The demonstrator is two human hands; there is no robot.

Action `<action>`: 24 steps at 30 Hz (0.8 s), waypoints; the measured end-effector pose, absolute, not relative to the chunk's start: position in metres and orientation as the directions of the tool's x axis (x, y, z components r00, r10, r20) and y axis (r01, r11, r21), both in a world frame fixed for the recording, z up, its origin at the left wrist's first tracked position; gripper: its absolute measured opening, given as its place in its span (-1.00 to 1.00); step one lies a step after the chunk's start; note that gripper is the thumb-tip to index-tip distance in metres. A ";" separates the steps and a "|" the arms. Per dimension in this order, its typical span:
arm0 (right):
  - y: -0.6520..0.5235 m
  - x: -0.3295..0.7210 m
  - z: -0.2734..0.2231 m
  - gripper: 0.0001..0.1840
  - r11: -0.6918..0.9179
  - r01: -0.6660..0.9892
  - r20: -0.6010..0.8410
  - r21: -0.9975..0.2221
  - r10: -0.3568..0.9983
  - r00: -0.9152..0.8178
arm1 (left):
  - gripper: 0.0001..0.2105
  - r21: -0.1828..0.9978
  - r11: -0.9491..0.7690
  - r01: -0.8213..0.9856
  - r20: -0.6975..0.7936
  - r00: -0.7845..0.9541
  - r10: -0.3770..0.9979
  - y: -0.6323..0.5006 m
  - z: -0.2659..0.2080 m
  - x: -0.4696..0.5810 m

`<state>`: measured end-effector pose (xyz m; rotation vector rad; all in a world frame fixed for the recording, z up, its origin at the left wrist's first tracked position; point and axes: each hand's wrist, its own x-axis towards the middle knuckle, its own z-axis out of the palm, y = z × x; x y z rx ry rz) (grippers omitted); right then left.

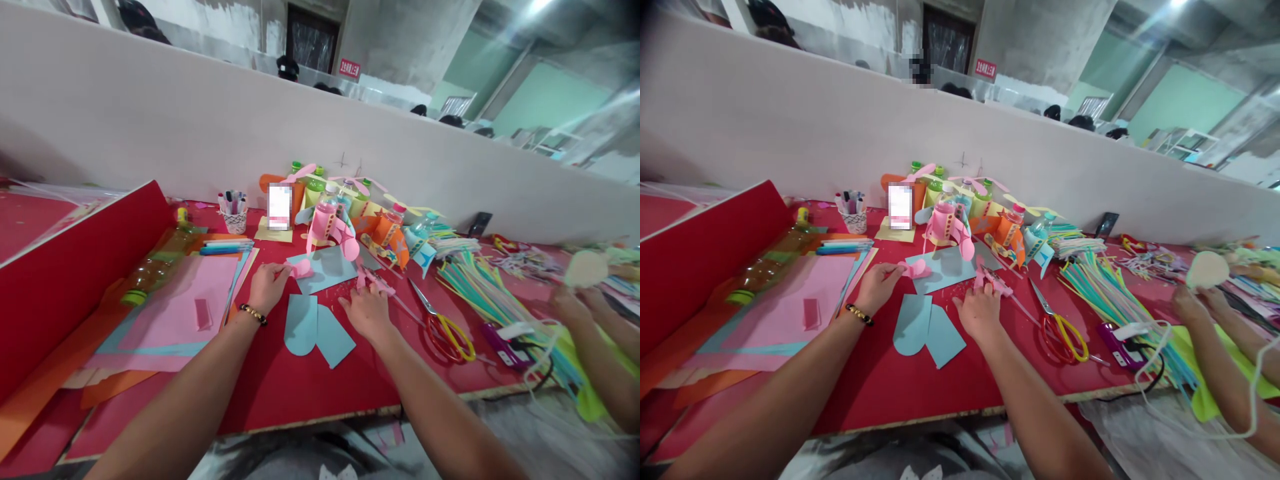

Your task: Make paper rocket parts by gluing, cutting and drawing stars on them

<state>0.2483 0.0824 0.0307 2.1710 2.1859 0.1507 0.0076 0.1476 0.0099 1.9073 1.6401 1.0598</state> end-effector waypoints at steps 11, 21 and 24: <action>0.083 0.240 0.032 -0.49 0.058 0.993 0.147 0.098 0.986 -0.072 | -0.63 0.788 -0.230 0.571 0.283 -0.004 0.959 0.149 0.004 0.007; 0.062 0.236 0.028 -0.64 0.351 0.936 0.129 -0.029 0.930 -0.344 | -0.69 0.803 -0.182 0.567 0.248 -0.040 0.968 0.155 0.001 0.003; 0.055 0.244 0.029 -0.71 0.439 0.889 0.260 -0.133 0.881 -0.396 | -0.75 0.762 -0.170 0.624 0.273 -0.073 0.959 0.155 0.000 0.005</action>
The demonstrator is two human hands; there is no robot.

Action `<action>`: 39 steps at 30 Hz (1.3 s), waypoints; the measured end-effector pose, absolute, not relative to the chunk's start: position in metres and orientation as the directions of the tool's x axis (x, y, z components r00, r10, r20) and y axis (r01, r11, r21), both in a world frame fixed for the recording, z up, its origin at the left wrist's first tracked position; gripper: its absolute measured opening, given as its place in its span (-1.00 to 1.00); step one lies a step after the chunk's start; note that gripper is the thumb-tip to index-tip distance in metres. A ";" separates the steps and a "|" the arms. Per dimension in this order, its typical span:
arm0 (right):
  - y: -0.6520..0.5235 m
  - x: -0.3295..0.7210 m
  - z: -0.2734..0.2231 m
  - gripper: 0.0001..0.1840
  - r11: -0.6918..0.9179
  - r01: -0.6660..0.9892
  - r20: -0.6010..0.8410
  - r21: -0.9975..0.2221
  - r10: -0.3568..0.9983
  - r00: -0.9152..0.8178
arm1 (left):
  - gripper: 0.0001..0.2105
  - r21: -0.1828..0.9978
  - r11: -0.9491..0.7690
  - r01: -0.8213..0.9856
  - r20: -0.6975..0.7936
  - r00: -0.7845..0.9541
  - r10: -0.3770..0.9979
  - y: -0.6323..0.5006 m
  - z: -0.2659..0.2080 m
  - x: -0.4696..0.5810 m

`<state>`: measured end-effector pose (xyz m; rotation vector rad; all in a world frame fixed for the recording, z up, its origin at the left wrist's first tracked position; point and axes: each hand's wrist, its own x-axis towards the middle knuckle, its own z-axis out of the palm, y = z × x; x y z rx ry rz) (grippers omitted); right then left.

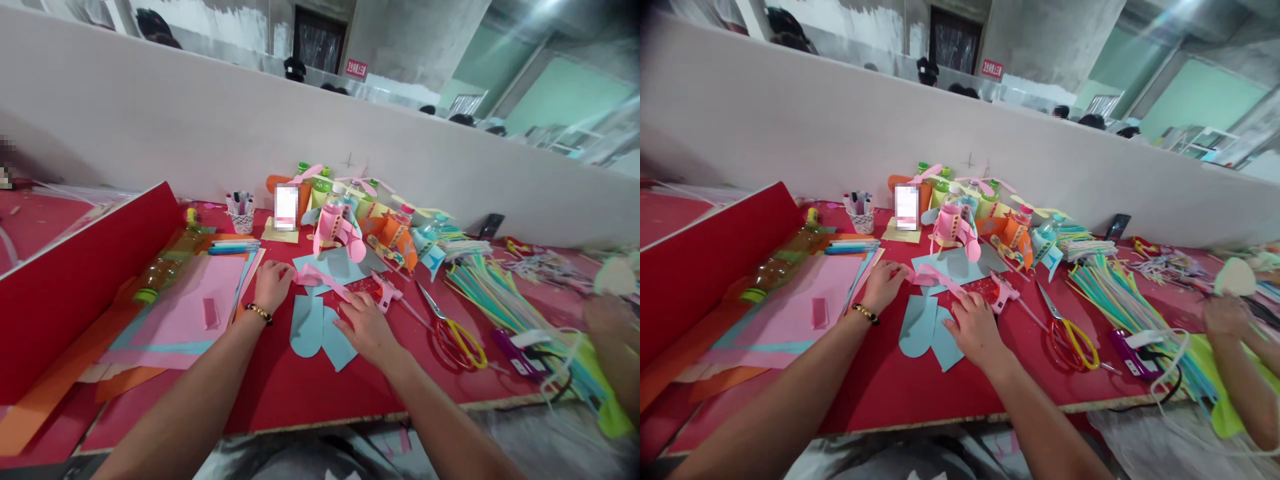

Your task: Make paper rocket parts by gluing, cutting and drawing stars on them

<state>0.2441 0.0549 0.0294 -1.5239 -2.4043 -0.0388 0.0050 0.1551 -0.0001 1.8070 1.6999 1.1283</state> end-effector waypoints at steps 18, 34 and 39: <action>0.005 0.299 -0.011 -0.78 0.254 0.781 0.505 -0.570 0.859 0.089 | -0.73 0.751 -0.356 0.556 0.392 0.058 0.918 0.130 0.019 0.024; 0.069 0.229 0.051 -0.92 0.660 0.568 0.588 -0.492 0.733 -0.342 | -0.78 0.676 -0.469 0.569 0.475 0.150 0.867 0.111 0.026 0.040; 0.089 0.228 0.038 -0.92 0.728 0.497 0.527 -0.472 0.685 -0.503 | -0.78 0.724 -0.479 0.496 0.460 0.171 0.871 0.112 0.022 0.040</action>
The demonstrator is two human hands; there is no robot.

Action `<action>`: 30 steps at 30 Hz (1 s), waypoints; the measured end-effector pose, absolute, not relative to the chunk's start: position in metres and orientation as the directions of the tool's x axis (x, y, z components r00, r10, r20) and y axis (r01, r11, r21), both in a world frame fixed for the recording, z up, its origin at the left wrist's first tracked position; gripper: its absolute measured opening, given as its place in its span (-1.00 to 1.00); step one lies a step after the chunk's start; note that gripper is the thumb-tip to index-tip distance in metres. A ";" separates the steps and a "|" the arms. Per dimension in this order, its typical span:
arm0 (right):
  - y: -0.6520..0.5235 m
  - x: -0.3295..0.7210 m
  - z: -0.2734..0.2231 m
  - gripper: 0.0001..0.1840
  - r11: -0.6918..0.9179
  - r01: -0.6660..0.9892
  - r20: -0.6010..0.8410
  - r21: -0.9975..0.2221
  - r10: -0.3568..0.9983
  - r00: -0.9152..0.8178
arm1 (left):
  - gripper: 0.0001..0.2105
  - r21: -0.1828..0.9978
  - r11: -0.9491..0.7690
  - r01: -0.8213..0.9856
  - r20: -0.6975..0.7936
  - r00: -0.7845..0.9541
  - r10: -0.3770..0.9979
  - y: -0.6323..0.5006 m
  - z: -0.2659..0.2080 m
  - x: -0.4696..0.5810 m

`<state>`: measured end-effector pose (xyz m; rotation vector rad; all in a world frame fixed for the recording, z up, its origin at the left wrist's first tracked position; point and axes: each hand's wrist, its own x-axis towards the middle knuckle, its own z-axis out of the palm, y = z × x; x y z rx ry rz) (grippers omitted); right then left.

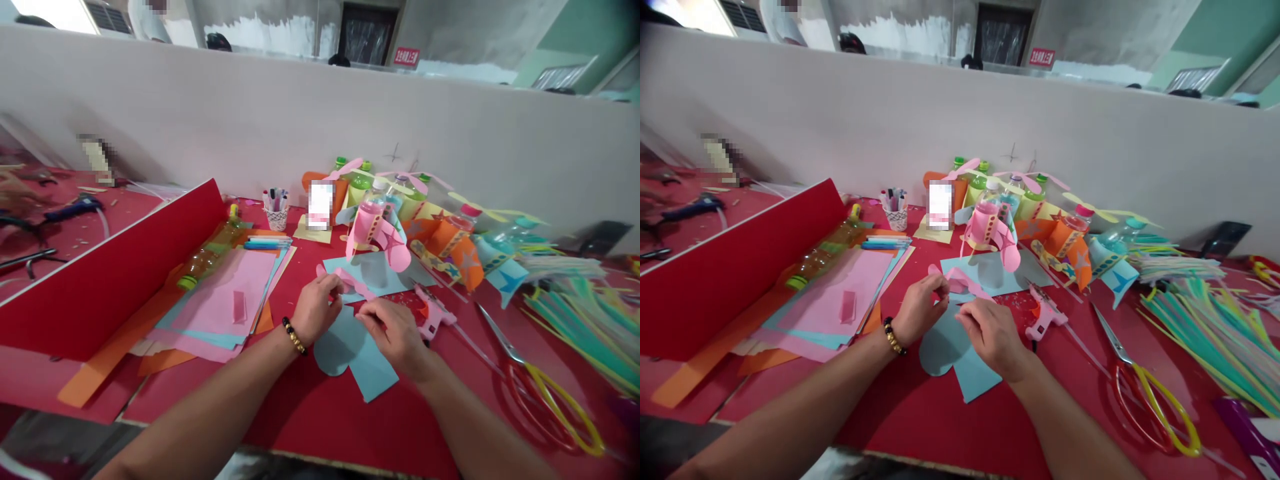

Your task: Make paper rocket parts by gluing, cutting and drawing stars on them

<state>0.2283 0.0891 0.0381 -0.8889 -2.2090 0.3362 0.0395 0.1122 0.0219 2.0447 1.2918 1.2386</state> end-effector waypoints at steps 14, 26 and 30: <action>0.094 0.232 0.021 -0.82 0.596 0.427 0.305 -0.680 0.760 -0.575 | -0.82 0.730 -0.340 0.593 0.316 0.148 0.937 0.110 0.049 0.031; 0.096 0.231 0.013 -0.83 0.519 0.450 0.199 -0.727 0.786 -0.585 | -0.56 -0.041 -0.001 0.999 0.128 0.007 0.992 0.197 0.016 -0.093; 0.097 0.232 0.011 -0.84 0.515 0.443 0.191 -0.734 0.783 -0.592 | -0.54 -0.087 -0.024 0.996 0.056 0.028 0.998 0.197 -0.003 -0.108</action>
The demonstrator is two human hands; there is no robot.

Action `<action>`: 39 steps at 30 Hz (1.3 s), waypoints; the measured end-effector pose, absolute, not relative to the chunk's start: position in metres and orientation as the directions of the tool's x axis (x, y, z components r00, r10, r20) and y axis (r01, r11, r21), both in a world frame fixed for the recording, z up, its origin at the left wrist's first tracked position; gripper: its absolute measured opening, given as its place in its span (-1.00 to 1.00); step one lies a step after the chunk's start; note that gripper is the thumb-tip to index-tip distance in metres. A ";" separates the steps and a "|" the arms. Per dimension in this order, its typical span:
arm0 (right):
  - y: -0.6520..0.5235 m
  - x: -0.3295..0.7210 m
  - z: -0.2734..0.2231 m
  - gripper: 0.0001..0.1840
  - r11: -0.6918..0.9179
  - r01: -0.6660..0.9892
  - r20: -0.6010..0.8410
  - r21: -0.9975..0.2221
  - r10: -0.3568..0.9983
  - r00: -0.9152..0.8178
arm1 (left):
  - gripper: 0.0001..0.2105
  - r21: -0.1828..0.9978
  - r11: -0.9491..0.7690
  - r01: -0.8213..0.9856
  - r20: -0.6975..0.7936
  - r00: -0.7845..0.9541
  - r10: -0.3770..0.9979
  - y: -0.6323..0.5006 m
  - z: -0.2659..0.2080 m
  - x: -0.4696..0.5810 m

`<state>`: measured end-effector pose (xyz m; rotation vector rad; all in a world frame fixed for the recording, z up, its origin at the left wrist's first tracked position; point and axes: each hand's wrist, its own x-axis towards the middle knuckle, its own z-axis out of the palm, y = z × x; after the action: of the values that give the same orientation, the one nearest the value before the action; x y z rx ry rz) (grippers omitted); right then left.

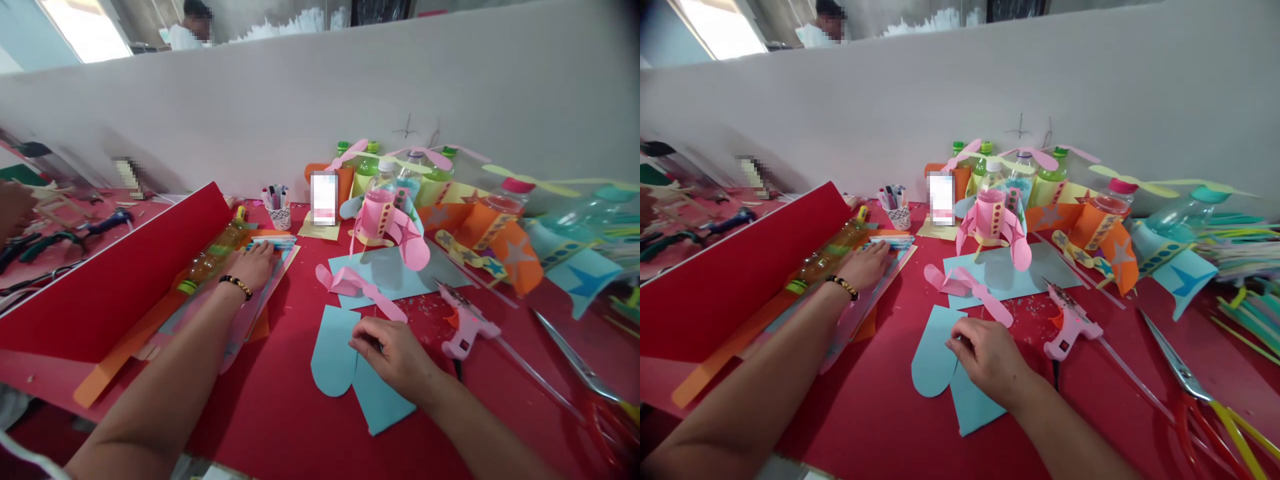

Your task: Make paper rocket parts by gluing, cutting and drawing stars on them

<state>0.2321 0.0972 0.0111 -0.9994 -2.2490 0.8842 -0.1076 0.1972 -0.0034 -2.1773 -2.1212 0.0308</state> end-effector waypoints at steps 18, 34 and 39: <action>0.098 0.233 0.010 -0.85 0.491 0.480 0.159 -0.727 0.801 -0.577 | -0.67 -0.137 -0.051 0.989 0.153 0.072 0.986 0.191 0.013 -0.104; 0.100 0.235 0.013 -0.80 0.456 0.479 0.218 -0.751 0.854 -0.472 | -0.77 -0.087 -0.079 0.993 0.120 0.089 0.989 0.196 0.013 -0.116; 0.103 0.237 0.016 -0.77 0.369 0.485 0.240 -0.793 0.921 -0.309 | -0.82 -0.036 -0.033 0.999 0.163 0.039 0.986 0.196 0.012 -0.113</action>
<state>0.2370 0.1031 0.0160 -1.2144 -1.9338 0.7969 -0.1134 0.1957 0.0122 -2.1585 -2.0815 -0.1404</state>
